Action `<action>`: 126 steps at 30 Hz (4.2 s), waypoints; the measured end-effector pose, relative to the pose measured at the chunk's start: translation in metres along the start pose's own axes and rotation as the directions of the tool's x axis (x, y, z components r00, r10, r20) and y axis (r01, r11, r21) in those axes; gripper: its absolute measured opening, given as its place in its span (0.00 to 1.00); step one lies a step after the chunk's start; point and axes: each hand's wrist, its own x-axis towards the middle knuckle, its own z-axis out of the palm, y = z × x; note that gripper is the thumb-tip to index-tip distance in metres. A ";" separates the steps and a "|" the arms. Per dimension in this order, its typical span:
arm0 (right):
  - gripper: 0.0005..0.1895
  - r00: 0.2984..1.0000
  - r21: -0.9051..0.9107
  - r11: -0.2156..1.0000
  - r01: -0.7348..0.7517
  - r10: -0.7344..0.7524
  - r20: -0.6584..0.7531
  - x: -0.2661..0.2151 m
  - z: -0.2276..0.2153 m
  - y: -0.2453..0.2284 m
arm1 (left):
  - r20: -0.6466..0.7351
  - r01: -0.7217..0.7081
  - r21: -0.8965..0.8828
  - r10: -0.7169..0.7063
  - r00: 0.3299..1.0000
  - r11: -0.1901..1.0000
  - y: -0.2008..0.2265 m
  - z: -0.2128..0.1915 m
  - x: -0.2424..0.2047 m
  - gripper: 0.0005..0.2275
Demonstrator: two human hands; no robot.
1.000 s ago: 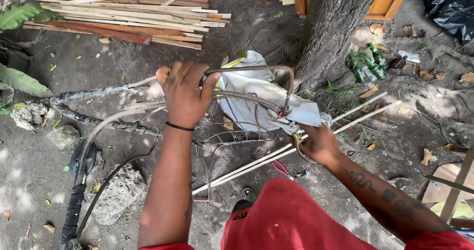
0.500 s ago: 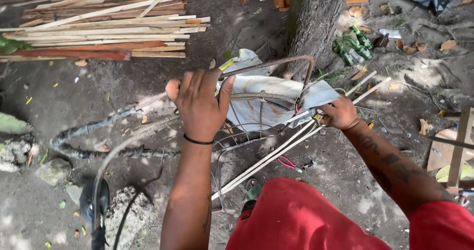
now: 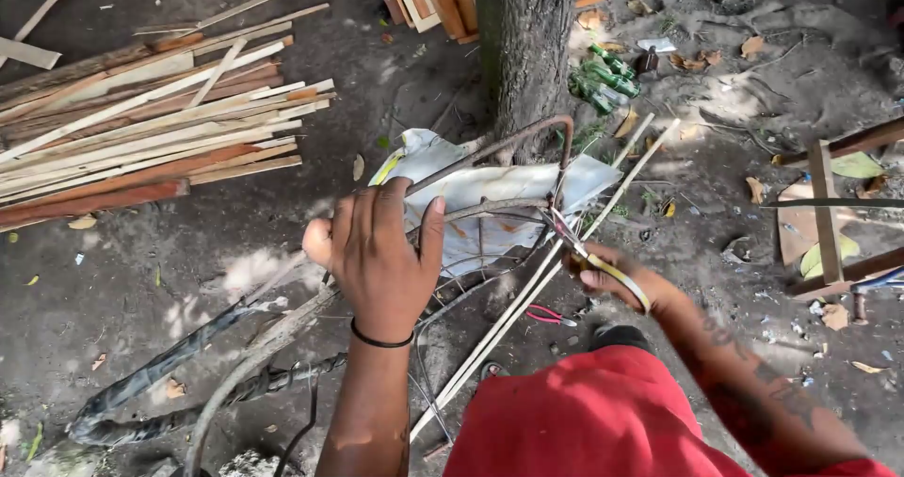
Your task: Removing old plastic covering from a metal chair frame using scissors and hands
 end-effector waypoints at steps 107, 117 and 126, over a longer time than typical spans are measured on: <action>0.27 0.876 -0.878 0.115 -0.465 0.205 -0.437 -0.028 0.061 -0.129 | 0.108 -0.089 -0.203 0.113 0.988 0.975 -0.021 -0.032 0.010 0.19; 0.33 0.874 -0.709 0.575 -0.408 0.023 -0.485 -0.054 0.081 -0.078 | 0.126 -0.095 -0.197 0.121 0.985 0.976 -0.017 -0.031 0.000 0.21; 0.42 0.742 -0.474 0.706 -0.526 0.109 -0.661 -0.057 0.091 -0.016 | 0.125 -0.081 -0.233 0.113 0.986 0.969 -0.017 -0.032 0.002 0.20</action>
